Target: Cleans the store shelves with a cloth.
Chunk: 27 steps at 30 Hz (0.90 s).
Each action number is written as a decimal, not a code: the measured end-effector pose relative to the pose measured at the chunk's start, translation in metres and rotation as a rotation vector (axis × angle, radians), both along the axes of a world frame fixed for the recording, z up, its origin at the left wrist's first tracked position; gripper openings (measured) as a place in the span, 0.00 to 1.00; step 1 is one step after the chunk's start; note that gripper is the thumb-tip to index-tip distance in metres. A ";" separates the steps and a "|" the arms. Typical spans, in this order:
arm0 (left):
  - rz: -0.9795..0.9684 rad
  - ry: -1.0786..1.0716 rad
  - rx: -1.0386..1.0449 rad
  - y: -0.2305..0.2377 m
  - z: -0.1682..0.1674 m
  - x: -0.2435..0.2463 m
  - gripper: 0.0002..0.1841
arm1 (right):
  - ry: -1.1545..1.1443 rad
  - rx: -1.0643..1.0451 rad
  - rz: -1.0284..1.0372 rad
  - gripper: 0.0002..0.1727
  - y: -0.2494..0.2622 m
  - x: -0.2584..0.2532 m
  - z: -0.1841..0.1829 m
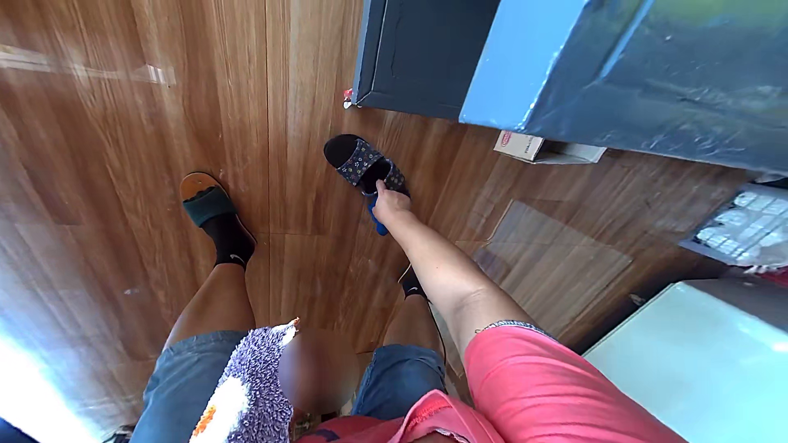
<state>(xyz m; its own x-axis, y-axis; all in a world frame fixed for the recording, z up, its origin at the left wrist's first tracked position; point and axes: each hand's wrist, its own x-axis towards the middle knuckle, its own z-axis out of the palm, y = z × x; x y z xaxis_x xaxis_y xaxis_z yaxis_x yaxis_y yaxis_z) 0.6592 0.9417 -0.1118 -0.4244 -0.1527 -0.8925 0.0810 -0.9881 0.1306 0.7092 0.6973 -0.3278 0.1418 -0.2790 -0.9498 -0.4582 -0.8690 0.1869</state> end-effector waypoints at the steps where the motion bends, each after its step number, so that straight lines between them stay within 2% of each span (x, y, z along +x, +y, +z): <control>1: 0.006 0.001 0.002 -0.002 0.000 0.001 0.19 | -0.017 0.005 -0.007 0.36 -0.006 -0.004 -0.003; 2: 0.017 -0.004 0.006 -0.003 0.001 0.000 0.19 | -0.050 0.012 -0.020 0.32 -0.013 -0.008 -0.005; 5: 0.052 -0.037 0.016 -0.001 0.000 -0.002 0.18 | -0.209 0.029 -0.073 0.27 -0.028 -0.013 0.000; 10: 0.025 -0.030 -0.034 0.005 -0.001 0.001 0.21 | -0.416 -0.009 -0.173 0.26 -0.031 -0.022 0.035; 14: 0.059 -0.049 -0.080 0.010 -0.002 0.004 0.21 | -0.575 -0.040 -0.347 0.28 -0.027 -0.023 0.057; 18: 0.113 -0.049 -0.086 0.017 -0.002 0.008 0.21 | -0.728 -0.134 -0.468 0.28 -0.041 0.031 0.077; 22: 0.139 -0.069 -0.096 0.023 -0.003 0.006 0.22 | -0.689 -0.234 -0.429 0.34 -0.080 0.126 0.084; 23: 0.138 -0.067 -0.093 0.022 -0.002 0.009 0.22 | -0.739 -0.243 -0.425 0.34 -0.089 0.142 0.081; 25: 0.138 -0.051 -0.073 0.020 0.002 0.019 0.22 | -0.882 -0.229 -0.426 0.39 -0.096 0.158 0.078; 27: 0.111 -0.055 -0.071 0.018 0.007 0.031 0.22 | -0.938 -0.162 -0.416 0.42 -0.086 0.146 0.093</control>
<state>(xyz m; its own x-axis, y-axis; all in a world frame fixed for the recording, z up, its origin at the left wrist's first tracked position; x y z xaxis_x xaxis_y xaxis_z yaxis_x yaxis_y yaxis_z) 0.6902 0.9600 -0.1046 -0.3517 -0.2593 -0.8995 0.1798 -0.9617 0.2070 0.8554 0.6111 -0.2349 0.6679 -0.5896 -0.4543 -0.7377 -0.6054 -0.2988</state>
